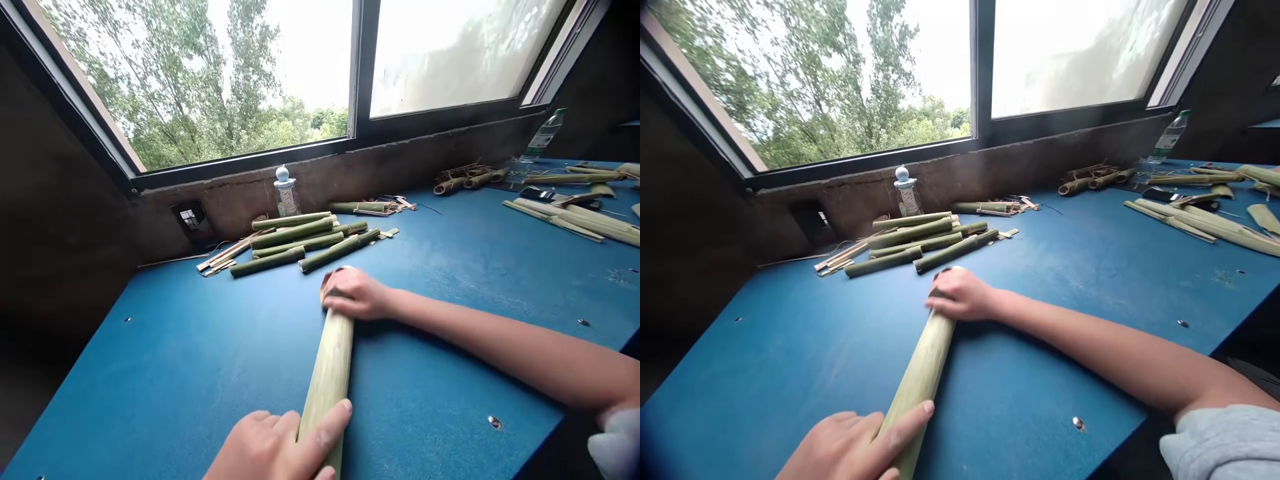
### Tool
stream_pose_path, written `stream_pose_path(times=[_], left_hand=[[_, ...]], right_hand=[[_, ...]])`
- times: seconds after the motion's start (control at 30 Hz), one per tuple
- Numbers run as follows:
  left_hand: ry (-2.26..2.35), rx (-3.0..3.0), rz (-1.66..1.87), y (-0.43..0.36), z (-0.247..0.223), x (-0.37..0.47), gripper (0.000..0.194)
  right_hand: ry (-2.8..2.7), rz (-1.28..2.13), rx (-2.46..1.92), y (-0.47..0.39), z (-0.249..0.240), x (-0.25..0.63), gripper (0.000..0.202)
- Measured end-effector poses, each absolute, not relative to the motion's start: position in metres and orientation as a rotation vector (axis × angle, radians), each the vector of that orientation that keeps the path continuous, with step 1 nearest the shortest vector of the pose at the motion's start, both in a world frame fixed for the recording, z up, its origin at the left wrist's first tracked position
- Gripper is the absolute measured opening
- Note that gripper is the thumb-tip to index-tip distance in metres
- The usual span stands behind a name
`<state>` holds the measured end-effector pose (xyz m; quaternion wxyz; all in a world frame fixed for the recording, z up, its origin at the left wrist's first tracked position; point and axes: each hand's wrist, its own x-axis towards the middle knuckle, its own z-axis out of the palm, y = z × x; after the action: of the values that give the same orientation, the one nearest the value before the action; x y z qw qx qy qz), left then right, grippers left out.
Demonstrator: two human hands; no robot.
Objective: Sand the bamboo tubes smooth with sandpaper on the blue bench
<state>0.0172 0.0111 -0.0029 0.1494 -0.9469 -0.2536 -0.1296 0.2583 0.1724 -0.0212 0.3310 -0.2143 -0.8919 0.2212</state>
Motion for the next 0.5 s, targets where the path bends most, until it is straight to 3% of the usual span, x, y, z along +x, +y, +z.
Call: stream_pose_path(times=[0.1,0.27,0.5], left_hand=[[-0.775,-2.776,-0.343,0.009,0.001,0.016,0.051],[-0.666,-2.767,-0.287,0.011,-0.002,0.011,0.053],[-0.858,-2.91,-0.343,0.012,0.003,0.013,0.05]], right_hand=[[-2.152,0.735,-0.897,0.202,-0.024,0.277,0.046],[-2.069,0.8,-0.973,0.196,-0.024,0.279,0.049],[-2.474,0.404,-0.203,0.143,-0.016,0.246,0.026]])
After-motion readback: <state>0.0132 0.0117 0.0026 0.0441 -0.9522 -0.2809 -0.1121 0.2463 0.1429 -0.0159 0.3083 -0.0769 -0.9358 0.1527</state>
